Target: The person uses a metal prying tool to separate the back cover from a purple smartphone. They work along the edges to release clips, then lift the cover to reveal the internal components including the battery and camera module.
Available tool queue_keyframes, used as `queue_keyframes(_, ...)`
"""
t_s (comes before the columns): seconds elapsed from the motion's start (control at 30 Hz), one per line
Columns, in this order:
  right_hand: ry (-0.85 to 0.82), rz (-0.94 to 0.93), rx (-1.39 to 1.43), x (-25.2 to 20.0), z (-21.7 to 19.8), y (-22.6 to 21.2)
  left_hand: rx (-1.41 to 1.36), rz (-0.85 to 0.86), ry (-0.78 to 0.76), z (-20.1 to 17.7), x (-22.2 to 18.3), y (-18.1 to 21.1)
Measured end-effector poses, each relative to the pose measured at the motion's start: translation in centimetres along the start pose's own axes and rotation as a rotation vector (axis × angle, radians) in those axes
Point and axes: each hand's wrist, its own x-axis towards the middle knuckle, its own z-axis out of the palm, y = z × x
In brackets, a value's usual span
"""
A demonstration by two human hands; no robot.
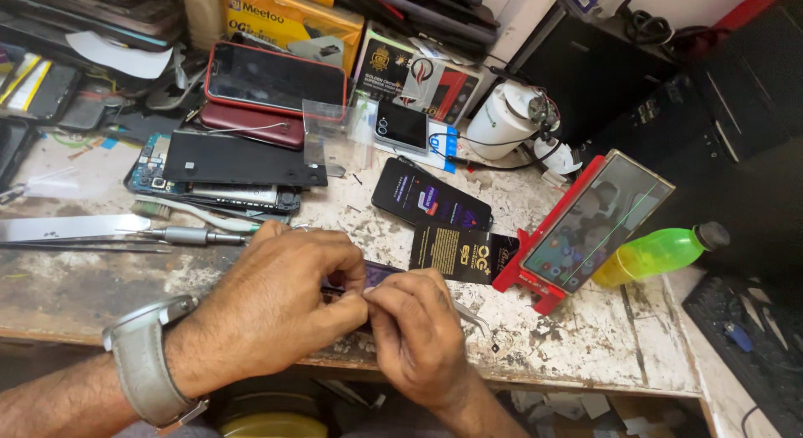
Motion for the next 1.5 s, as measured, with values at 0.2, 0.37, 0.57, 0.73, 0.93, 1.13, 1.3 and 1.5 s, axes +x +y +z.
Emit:
queue_keyframes(0.2, 0.065, -0.029, -0.016, -0.5, 0.7, 0.2, -0.037, -0.034, -0.047, -0.2, 0.3, -0.2)
queue_keyframes(0.37, 0.086, -0.033, -0.027, -0.9, 1.0, 0.4, -0.074, -0.077, -0.099, -0.3, 0.7, -0.4)
queue_keyframes(0.57, 0.110, -0.017, 0.009, -1.2, 1.3, 0.7, -0.165, -0.122, -0.137, -0.7, 0.9, -0.4)
queue_keyframes(0.73, 0.125, 0.015, 0.023, -1.2, 1.2, 0.7, -0.186, -0.157, -0.163, -1.1, 1.0, -0.2)
queue_keyframes(0.93, 0.132, 0.026, 0.007, -1.1, 1.1, 0.5, -0.163, -0.132, -0.154, -0.8, 1.0, -0.6)
queue_keyframes(1.13, 0.121, -0.031, -0.007, -1.0, 1.1, 0.7, -0.024, 0.009, -0.077, 0.2, 0.9, -1.0)
queue_keyframes(1.3, 0.148, -0.023, 0.027, -1.3, 1.4, 0.7, -0.078, -0.086, -0.151, 0.1, 1.3, -0.7)
queue_keyframes(1.5, 0.174, -0.011, 0.057, -1.5, 1.7, 0.9, -0.214, -0.326, -0.279, -0.4, 2.0, -0.3)
